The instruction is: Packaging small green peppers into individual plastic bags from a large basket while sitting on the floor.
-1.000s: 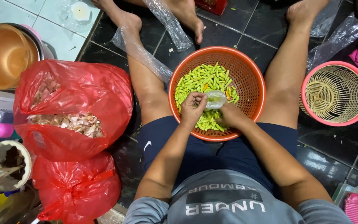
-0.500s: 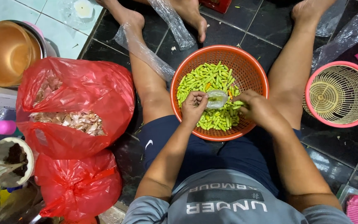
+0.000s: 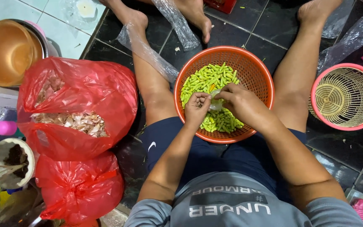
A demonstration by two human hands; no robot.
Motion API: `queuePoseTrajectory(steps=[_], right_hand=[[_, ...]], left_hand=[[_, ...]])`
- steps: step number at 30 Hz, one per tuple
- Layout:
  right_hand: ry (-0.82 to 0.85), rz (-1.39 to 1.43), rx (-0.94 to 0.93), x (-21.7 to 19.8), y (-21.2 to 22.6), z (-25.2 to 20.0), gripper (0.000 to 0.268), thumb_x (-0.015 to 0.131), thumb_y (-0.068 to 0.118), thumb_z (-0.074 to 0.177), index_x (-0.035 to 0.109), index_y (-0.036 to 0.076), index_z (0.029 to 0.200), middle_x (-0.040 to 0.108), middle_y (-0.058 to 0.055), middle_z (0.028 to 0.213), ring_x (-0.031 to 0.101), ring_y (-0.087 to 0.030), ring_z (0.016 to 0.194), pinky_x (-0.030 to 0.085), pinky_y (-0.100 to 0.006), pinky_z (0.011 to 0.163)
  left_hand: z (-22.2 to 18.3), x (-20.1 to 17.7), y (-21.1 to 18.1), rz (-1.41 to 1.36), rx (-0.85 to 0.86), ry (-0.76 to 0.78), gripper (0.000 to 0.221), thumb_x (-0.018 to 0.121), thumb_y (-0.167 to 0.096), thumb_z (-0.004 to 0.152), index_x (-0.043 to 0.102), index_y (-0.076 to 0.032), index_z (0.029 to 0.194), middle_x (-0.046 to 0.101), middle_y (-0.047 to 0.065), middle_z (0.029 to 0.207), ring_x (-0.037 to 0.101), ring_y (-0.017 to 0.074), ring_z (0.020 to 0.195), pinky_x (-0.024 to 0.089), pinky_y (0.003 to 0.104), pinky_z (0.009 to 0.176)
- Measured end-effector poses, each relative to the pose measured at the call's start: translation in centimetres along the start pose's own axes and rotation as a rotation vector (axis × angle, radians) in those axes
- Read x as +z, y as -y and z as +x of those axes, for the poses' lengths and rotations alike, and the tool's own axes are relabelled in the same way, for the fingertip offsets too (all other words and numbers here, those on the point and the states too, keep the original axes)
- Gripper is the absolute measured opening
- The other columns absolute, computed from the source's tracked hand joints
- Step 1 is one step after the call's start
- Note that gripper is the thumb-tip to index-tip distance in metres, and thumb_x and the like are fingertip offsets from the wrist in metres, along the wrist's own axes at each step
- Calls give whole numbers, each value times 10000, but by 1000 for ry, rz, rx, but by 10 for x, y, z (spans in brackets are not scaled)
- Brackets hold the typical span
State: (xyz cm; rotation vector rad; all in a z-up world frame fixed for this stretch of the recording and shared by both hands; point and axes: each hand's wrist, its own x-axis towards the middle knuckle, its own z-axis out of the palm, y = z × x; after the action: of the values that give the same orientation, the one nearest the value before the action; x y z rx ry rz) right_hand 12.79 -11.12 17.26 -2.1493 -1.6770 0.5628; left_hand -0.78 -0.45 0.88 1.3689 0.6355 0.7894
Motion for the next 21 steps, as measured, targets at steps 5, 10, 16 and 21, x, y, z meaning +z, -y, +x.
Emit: queuePoseTrajectory(steps=[5,10,16,21], right_hand=[[-30,63,-41,-8,7,7,154,702,52,942,717,101,1087,670,-101,1147,682,-353,1102,585,-403,835],[-26,94,-108,-15,19,13,128,695,41,944,708,77,1066,680,-105,1144,679,-358,1130,584,-409,849],[14,123,-232,-22,30,11,192,575,-71,950,702,71,927,724,-109,1098,682,-358,1114,566,-409,887],[-15,197,-191,-26,23,6,235,562,-111,913,695,72,849,745,-105,1042,698,-349,1059,567,-423,871]], left_hand=[[3,1,0,-23,-43,-19,86,718,-62,936,684,-54,1014,715,82,686,665,92,531,532,203,536],[5,0,8,-50,-66,-19,91,713,-52,939,673,-53,1020,715,79,693,663,83,538,540,199,545],[8,-2,22,-58,-77,-25,84,700,-61,959,670,-65,1038,712,50,697,649,58,560,533,195,568],[7,-2,12,-106,-65,-39,91,697,-69,957,657,-63,1039,713,63,701,656,72,542,542,192,553]])
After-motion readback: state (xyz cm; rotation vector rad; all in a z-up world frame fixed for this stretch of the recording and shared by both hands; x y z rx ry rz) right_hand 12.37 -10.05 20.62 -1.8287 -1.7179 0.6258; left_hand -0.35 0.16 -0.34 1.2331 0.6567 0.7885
